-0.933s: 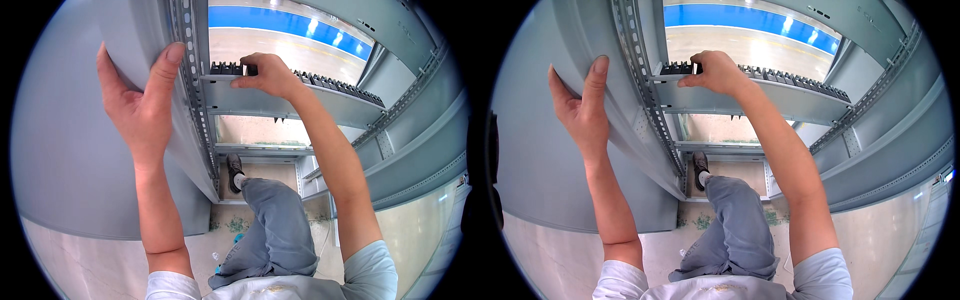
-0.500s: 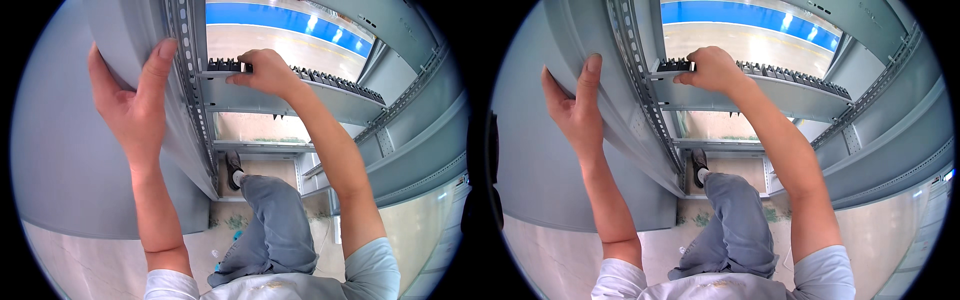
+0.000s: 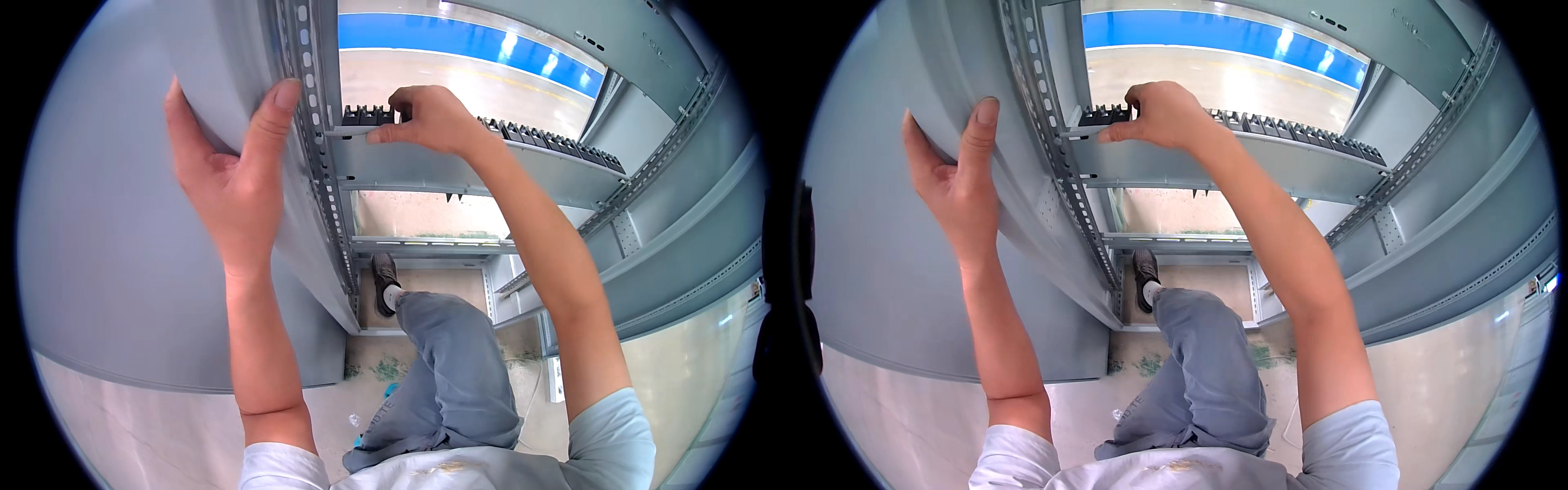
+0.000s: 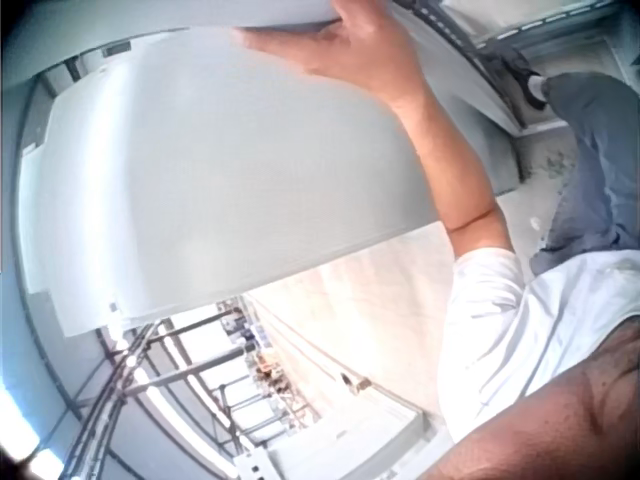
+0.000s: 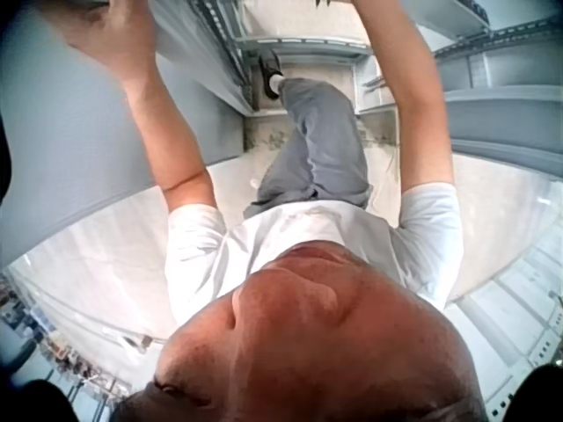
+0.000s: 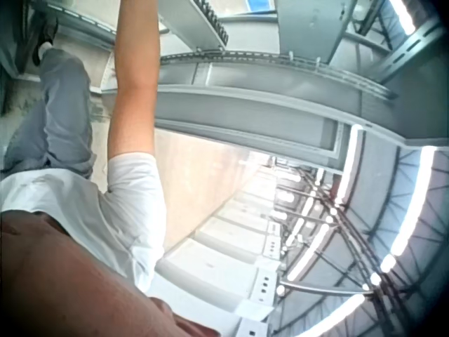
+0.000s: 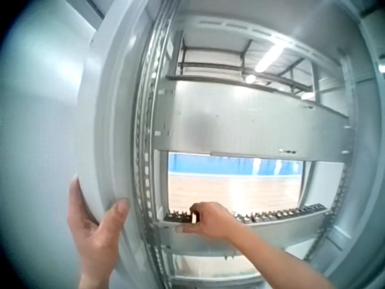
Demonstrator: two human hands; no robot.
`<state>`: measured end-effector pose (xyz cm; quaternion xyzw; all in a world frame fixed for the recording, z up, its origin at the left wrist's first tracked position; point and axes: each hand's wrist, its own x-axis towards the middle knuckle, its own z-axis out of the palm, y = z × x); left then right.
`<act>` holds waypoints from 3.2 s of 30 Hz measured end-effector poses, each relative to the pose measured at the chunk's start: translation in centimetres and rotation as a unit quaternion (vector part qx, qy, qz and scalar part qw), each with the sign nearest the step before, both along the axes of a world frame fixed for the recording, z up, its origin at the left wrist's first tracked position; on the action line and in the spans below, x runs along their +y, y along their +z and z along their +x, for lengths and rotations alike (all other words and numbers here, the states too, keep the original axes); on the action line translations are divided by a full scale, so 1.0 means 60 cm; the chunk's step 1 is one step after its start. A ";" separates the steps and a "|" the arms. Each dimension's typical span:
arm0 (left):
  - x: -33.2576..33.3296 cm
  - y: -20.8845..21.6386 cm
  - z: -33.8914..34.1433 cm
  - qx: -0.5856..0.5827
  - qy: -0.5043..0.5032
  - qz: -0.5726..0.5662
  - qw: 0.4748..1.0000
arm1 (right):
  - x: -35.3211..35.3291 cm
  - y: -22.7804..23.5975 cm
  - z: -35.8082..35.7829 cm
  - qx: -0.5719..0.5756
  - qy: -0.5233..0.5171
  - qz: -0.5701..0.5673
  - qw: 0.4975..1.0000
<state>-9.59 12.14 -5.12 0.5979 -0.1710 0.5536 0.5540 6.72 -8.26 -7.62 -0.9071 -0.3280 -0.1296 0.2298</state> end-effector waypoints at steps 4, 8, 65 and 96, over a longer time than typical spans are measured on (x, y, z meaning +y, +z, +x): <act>-0.005 -0.003 0.005 -0.010 -0.032 -0.011 0.999 | 0.001 -0.033 0.018 -0.061 0.043 0.080 0.994; 0.003 -0.004 0.004 -0.004 -0.029 -0.014 0.999 | 0.011 -0.019 0.002 -0.040 0.064 0.030 0.997; 0.002 -0.013 0.012 -0.028 -0.004 0.004 1.000 | 0.042 -0.027 -0.017 -0.090 0.035 0.029 0.995; -0.011 -0.004 -0.013 -0.035 -0.051 0.027 0.998 | 0.056 -0.012 -0.010 -0.007 0.042 0.026 0.999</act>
